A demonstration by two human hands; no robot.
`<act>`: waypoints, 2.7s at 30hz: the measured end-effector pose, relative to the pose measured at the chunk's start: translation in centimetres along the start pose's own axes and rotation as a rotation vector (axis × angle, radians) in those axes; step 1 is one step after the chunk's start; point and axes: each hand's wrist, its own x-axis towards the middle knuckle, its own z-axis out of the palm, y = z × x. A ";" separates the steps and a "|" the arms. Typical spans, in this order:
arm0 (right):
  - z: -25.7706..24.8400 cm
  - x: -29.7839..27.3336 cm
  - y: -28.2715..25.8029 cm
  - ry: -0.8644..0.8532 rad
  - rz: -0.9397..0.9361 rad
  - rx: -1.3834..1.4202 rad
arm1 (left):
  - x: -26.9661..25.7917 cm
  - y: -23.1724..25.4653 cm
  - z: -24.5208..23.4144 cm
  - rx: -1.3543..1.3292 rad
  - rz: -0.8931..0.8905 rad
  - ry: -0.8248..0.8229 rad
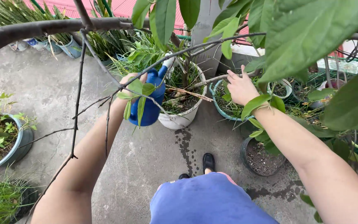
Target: Watering several potted plants on a balcony and inspecting the soil.
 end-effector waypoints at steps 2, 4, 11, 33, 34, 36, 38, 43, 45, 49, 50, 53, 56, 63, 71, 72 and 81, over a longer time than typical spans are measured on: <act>-2.2 -1.5 -0.3 -0.111 -0.046 -0.053 | -1.9 -0.4 0.0 -0.180 0.193 0.018; 0.4 -2.6 -0.3 0.064 -0.070 0.039 | -1.9 -2.6 2.4 -0.153 0.272 -0.054; 0.1 -11.6 1.2 0.337 -0.032 0.150 | -6.3 -3.8 5.5 -0.565 -0.016 -0.425; 7.7 -21.2 9.1 0.058 -0.002 0.162 | -3.6 18.2 34.0 -0.349 0.518 -0.607; 8.1 -20.9 9.2 0.088 -0.056 0.224 | -2.3 19.7 37.3 -0.315 0.556 -0.570; 8.5 -20.8 9.3 0.118 -0.101 0.286 | 0.5 22.3 43.2 -0.280 0.602 -0.535; 8.4 -20.9 9.2 0.299 -0.338 0.449 | 3.1 24.4 48.4 -0.173 0.728 -0.300; 13.4 -22.2 9.7 -0.030 -0.082 0.472 | 3.8 33.6 47.4 -0.150 0.661 -0.123; 17.2 -23.3 10.0 -0.162 0.075 0.467 | 3.3 36.7 44.5 -0.148 0.475 -0.195; 22.8 -24.0 10.3 -0.083 0.495 0.514 | 3.5 38.2 41.4 -0.103 0.416 -0.295; 23.1 -23.8 10.6 -0.127 0.603 0.566 | 3.8 38.2 40.8 -0.078 0.412 -0.301; 24.8 -23.4 10.3 -0.102 0.735 0.559 | 4.7 36.7 44.0 -0.046 0.404 -0.194; 25.4 -22.8 9.8 -0.104 0.716 0.502 | 5.0 34.7 46.3 0.019 0.536 -0.012; 22.2 -22.5 10.7 -0.147 0.699 0.543 | 3.8 36.2 45.4 0.135 0.585 0.153; 21.0 -22.4 11.3 -0.128 0.639 0.593 | 2.5 39.6 41.4 -0.144 0.282 -0.195; 21.5 -22.6 11.1 -0.125 0.632 0.593 | 2.2 39.3 41.5 -0.143 0.276 -0.191; 23.0 -22.5 10.6 -0.132 0.607 0.570 | 2.0 30.3 49.9 -0.335 0.204 -0.331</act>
